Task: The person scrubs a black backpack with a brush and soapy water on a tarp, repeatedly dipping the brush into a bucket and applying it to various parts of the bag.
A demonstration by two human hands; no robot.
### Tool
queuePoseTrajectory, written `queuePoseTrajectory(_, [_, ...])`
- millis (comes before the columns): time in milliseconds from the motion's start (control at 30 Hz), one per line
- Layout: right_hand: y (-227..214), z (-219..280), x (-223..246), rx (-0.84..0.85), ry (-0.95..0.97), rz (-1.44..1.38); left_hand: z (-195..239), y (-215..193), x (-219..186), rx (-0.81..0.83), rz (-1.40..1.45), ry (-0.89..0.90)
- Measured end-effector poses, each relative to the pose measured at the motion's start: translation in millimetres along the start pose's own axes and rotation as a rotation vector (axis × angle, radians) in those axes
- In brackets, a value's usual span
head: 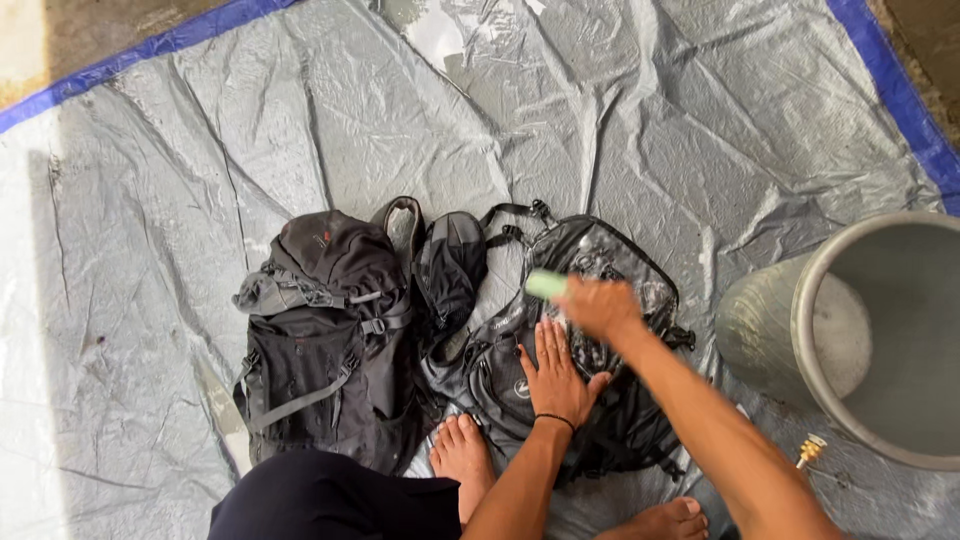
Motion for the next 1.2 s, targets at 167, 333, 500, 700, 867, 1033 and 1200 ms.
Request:
queuePoseTrajectory(167, [-35.8,-17.0,-64.7,-0.255,0.521,-0.317,3.2,1.2,-4.0,0.017,-0.001,0.015])
queuePoseTrajectory(333, [-25.3,1.2,10.9,-0.316,-0.069,-0.059,3.5,0.9,-2.9,0.091,0.007,0.004])
queuePoseTrajectory(500, [1.3,-17.5,-75.8,-0.060,0.600,-0.312,11.9,-4.9,-2.3,-0.009,0.023,0.015])
queuePoseTrajectory(700, [-51.9,40.5,-16.0,-0.831,0.028,0.362,7.2,7.4,2.1,-0.055,0.028,-0.031])
queuePoseTrajectory(867, [-4.1,31.6,-35.5,-0.438,0.309,-0.185,17.1,13.7,4.5,-0.031,0.034,-0.029])
queuePoseTrajectory(1033, [23.0,41.6,-9.4,-0.293,0.028,-0.081,9.6,16.0,-0.6,-0.076,0.031,-0.030])
queuePoseTrajectory(1200, [0.8,3.5,-99.4,-0.239,0.518,-0.391,7.5,5.7,-0.6,-0.147,0.003,-0.011])
Point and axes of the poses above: each hand's wrist, its own z-axis away from the middle knuckle, its own y-axis out of the palm, x = y × z, the point moved 10 cm from there along -z, towards the middle knuckle, and after that the axes turned 3 degrees about -z, right-handed, at the moved point
